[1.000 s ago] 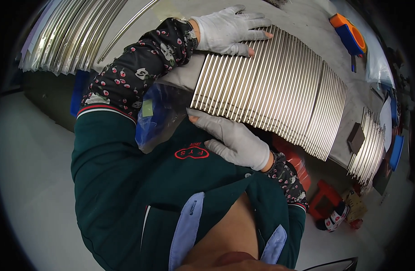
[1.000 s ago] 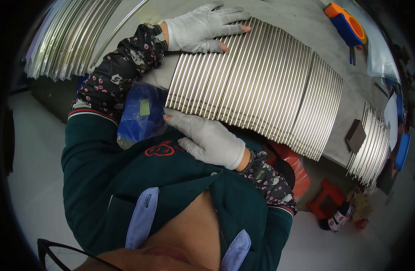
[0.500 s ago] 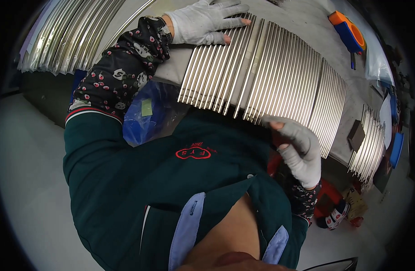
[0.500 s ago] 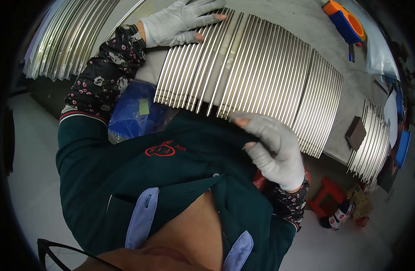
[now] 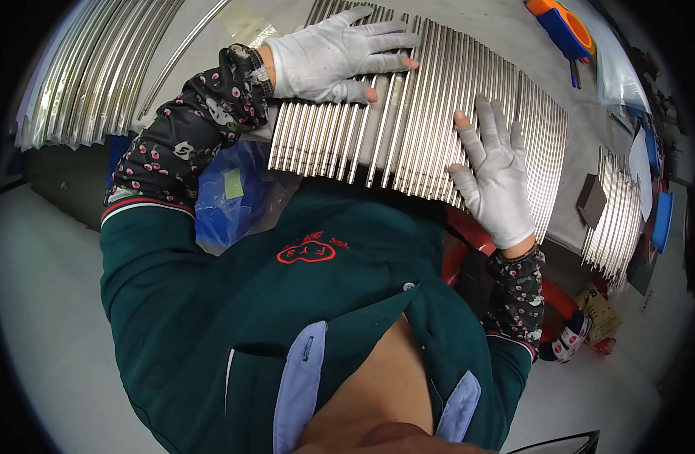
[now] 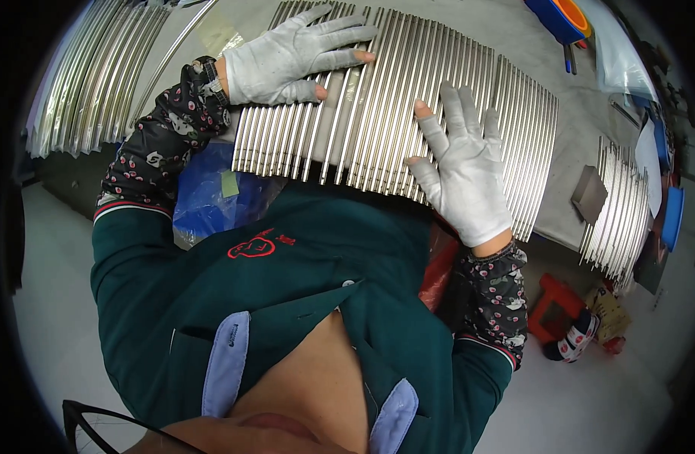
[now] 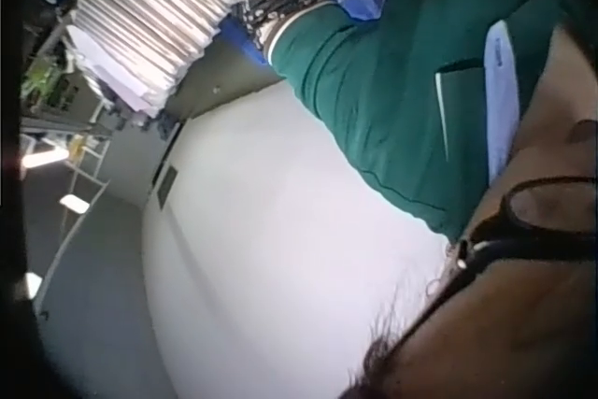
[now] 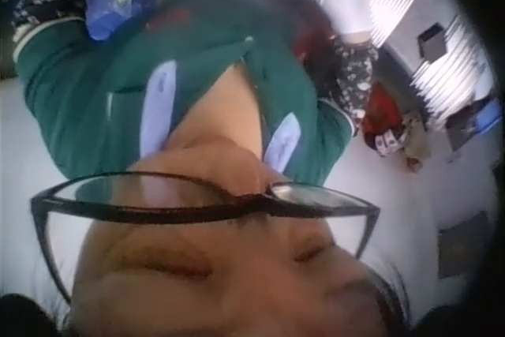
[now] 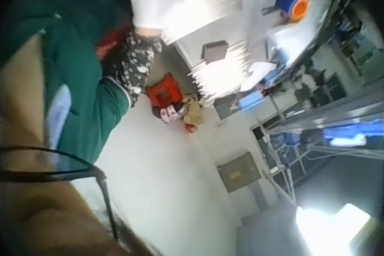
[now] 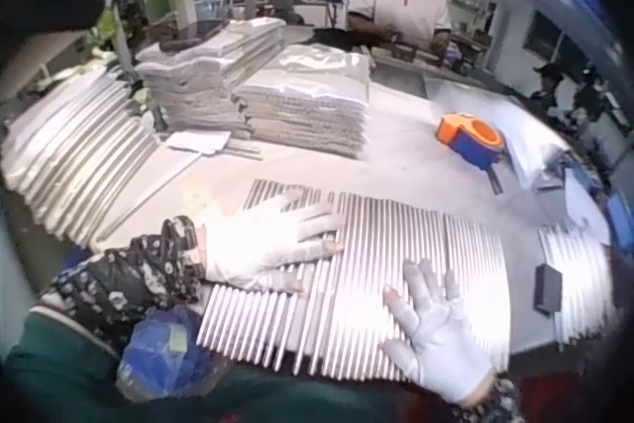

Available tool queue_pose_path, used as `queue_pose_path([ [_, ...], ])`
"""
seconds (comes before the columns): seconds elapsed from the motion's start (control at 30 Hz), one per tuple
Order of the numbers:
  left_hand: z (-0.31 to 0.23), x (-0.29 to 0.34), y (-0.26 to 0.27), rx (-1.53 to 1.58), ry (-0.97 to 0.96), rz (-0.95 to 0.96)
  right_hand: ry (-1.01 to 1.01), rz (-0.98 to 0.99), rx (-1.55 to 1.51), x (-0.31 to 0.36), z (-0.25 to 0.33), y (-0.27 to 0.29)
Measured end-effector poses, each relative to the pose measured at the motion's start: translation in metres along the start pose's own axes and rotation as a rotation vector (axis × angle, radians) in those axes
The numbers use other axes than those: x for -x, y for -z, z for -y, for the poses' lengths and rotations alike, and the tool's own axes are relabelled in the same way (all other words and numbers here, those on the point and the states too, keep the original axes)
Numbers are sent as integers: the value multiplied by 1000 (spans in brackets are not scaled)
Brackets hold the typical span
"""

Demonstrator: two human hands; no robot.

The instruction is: The person sands thin metal rods with a sanding block, then organizes them into packaging sleeves on a work table.

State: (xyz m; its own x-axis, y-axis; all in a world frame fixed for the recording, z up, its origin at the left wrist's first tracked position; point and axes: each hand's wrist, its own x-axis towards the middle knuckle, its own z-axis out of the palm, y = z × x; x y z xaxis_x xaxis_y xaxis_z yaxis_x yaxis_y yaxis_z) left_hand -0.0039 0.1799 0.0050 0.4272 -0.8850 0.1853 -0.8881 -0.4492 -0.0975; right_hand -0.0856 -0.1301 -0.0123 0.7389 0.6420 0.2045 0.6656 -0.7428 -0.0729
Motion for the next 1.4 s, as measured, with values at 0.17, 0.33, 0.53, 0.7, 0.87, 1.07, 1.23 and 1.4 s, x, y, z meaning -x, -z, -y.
queue_pose_path([
  [0.17, -11, 3, 11, 105, 27, 87, 43, -39, -10, -3, 9, -3],
  [0.33, -5, 10, -4, -21, -14, 16, 46, -36, -18, -9, 22, -3],
  [0.53, -8, 5, -5, -46, 0, 41, 71, -52, 8, -13, 25, -1],
  [0.7, -12, -4, -12, -11, -19, -25, 69, -76, 8, -14, 29, 1],
  [0.87, -18, -12, -7, -72, -50, 26, 41, -117, 1, -5, 21, 25],
  [1.07, -19, -12, -1, -84, -54, 77, -218, -140, 26, 54, -39, 29],
  [1.23, -17, -11, -1, -33, -78, 32, -273, -158, 141, 71, -54, 6],
  [1.4, -18, -13, -9, -71, -76, -12, -204, -119, 136, 48, -33, 12],
])
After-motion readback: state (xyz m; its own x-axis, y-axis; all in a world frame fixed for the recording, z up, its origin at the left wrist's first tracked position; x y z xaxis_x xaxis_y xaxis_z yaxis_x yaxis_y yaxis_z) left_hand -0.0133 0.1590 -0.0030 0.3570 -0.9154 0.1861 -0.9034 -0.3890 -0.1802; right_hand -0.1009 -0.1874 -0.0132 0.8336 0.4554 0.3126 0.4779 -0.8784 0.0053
